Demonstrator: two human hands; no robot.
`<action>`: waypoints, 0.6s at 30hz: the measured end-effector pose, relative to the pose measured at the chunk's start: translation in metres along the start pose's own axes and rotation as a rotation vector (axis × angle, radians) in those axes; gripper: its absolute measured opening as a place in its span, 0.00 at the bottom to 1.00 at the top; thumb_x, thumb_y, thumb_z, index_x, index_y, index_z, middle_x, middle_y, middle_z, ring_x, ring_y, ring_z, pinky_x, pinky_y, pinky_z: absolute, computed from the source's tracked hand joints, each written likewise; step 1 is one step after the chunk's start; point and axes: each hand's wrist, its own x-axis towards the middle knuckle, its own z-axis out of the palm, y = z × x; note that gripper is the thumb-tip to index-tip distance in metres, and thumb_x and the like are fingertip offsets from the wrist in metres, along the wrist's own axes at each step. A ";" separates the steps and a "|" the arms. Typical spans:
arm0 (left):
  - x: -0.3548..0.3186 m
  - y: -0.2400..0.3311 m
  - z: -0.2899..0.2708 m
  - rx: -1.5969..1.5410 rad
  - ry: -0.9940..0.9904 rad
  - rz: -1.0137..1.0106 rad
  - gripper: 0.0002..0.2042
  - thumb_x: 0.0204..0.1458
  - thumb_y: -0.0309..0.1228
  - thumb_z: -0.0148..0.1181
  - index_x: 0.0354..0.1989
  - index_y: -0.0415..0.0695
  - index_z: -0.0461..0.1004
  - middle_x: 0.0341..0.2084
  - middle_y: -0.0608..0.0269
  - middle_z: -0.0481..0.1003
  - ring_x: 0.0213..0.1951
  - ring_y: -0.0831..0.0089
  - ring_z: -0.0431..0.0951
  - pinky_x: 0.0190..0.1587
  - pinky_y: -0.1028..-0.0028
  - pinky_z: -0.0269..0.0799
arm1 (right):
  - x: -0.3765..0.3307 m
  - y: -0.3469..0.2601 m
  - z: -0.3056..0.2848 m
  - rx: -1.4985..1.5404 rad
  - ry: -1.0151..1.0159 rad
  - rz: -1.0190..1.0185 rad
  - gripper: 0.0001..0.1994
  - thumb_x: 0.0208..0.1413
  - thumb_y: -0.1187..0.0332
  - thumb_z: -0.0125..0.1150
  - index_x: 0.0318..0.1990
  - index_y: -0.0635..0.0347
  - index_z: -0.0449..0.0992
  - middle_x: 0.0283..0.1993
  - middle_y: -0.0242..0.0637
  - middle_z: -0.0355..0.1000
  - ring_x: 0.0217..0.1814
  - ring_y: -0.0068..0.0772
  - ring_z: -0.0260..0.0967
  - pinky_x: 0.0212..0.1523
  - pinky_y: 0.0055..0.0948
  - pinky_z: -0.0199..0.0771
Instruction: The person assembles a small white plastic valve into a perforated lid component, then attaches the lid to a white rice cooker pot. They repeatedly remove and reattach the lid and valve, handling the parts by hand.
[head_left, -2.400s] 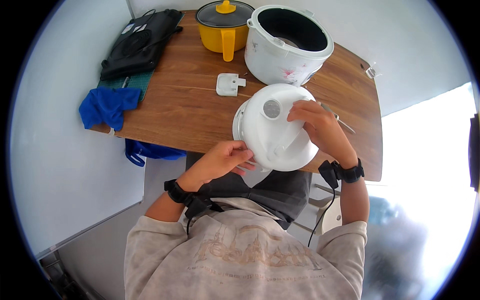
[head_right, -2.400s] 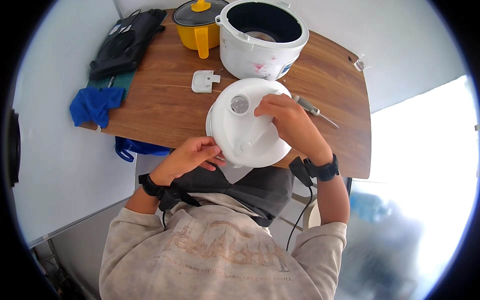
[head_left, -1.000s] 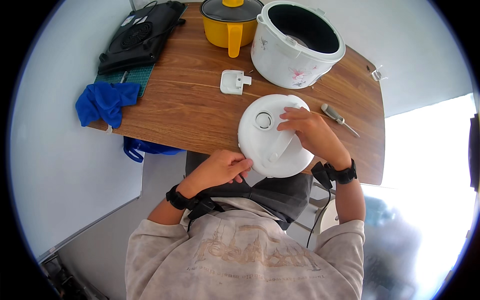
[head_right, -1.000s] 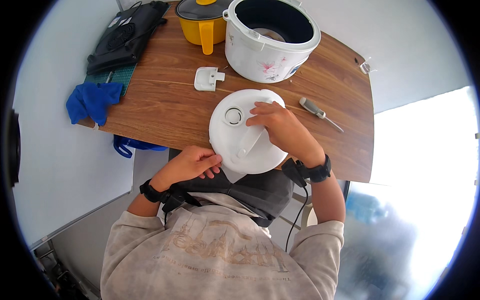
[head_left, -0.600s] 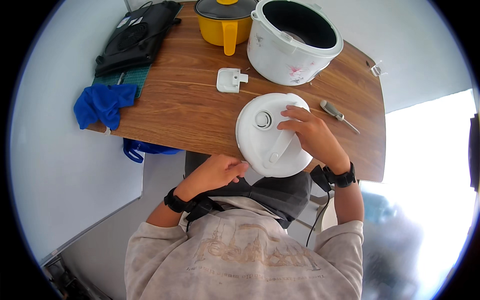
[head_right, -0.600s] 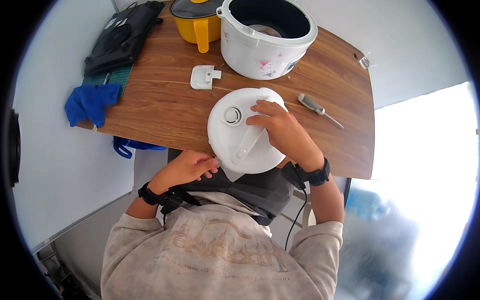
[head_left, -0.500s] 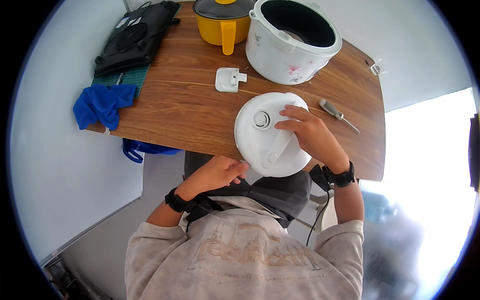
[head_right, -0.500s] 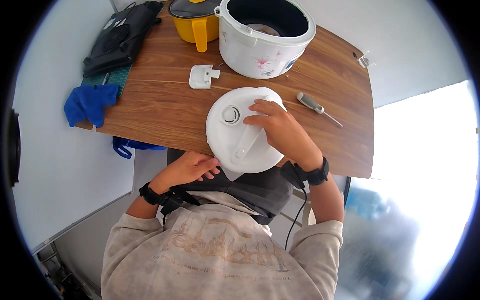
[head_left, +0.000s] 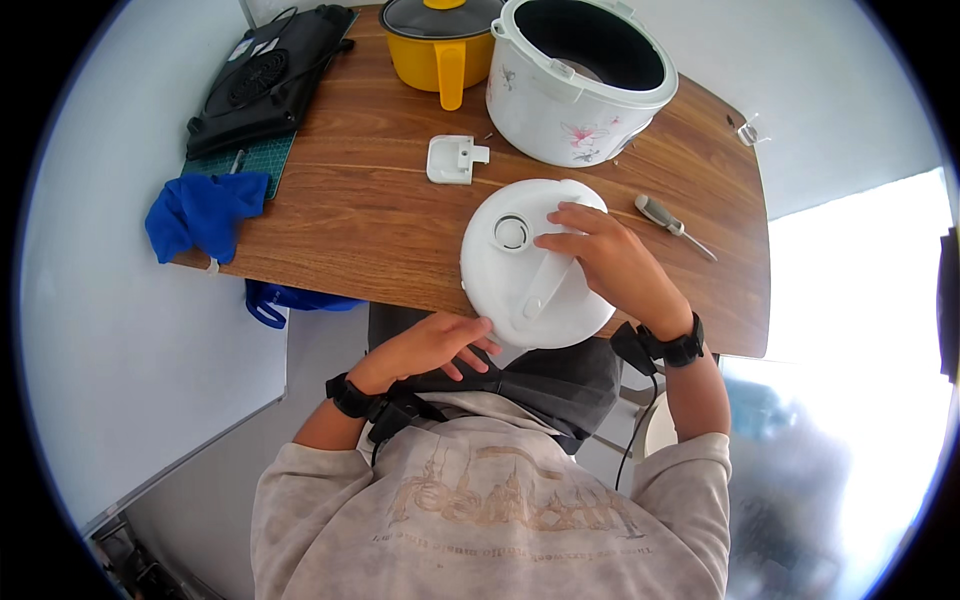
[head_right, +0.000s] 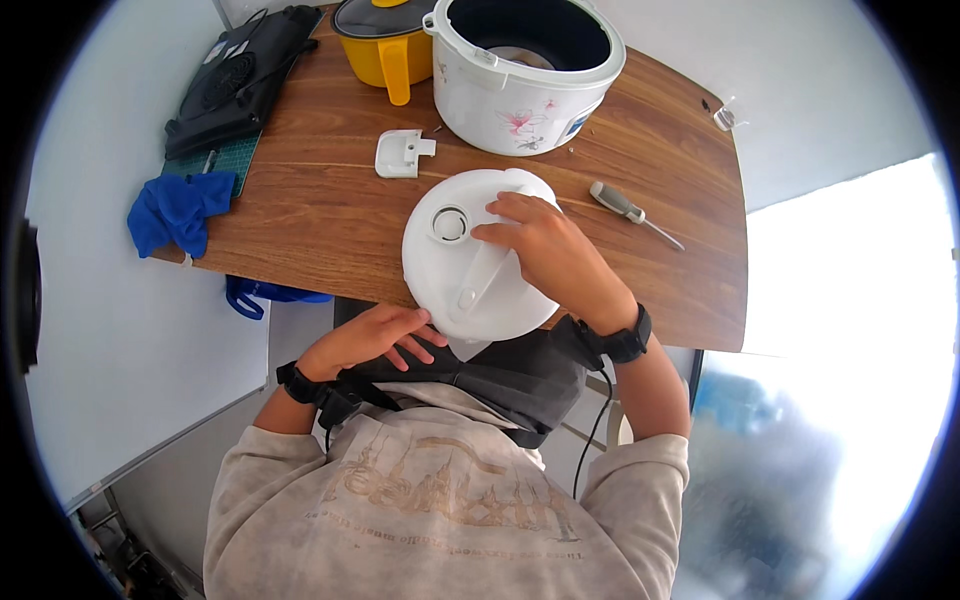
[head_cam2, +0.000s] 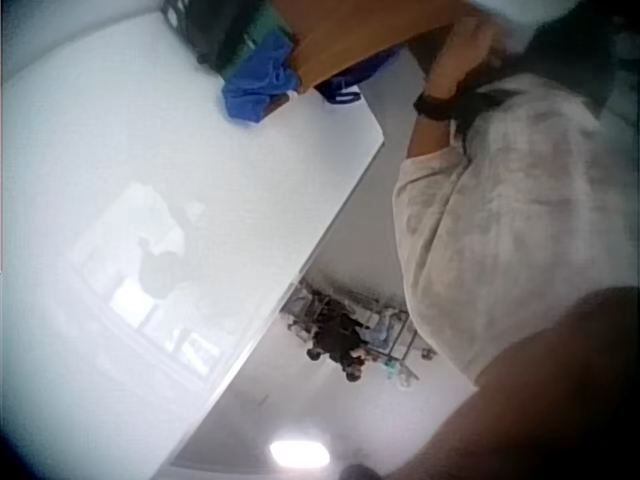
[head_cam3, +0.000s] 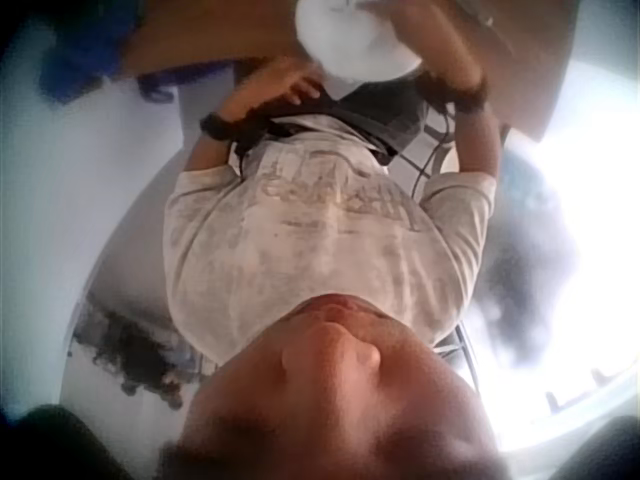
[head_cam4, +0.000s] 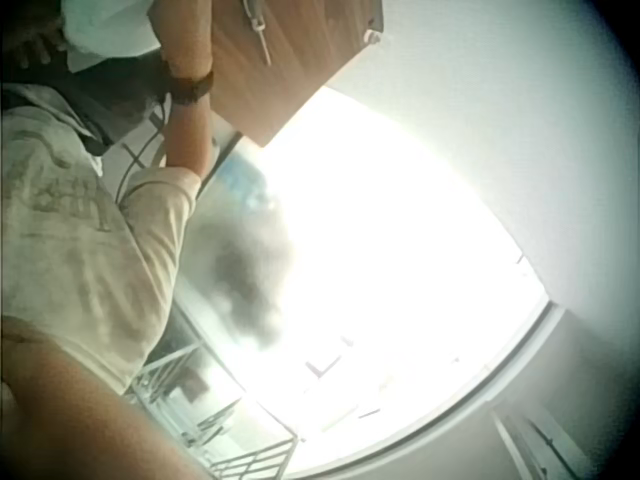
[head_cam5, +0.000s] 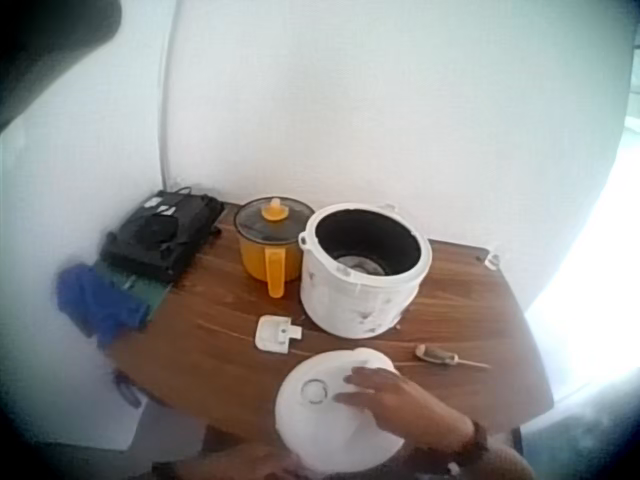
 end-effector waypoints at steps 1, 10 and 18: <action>-0.001 0.002 0.000 -0.016 -0.001 -0.010 0.27 0.68 0.51 0.42 0.56 0.39 0.74 0.50 0.56 0.79 0.44 0.67 0.83 0.37 0.73 0.79 | 0.000 0.001 0.001 0.013 0.000 0.002 0.25 0.43 0.89 0.54 0.47 0.54 0.84 0.56 0.47 0.74 0.63 0.48 0.69 0.62 0.38 0.71; -0.002 0.005 0.002 0.018 0.031 -0.001 0.30 0.66 0.56 0.43 0.54 0.39 0.76 0.48 0.55 0.80 0.41 0.67 0.83 0.34 0.74 0.79 | -0.003 0.001 -0.002 0.035 -0.042 0.010 0.25 0.43 0.90 0.55 0.47 0.54 0.84 0.58 0.48 0.73 0.64 0.48 0.67 0.64 0.37 0.69; -0.002 0.006 0.004 -0.011 0.048 -0.014 0.32 0.66 0.58 0.41 0.54 0.39 0.76 0.47 0.54 0.80 0.40 0.67 0.84 0.33 0.74 0.79 | -0.006 0.000 -0.004 0.004 -0.101 0.042 0.27 0.43 0.90 0.54 0.49 0.54 0.83 0.60 0.47 0.72 0.65 0.48 0.67 0.65 0.37 0.69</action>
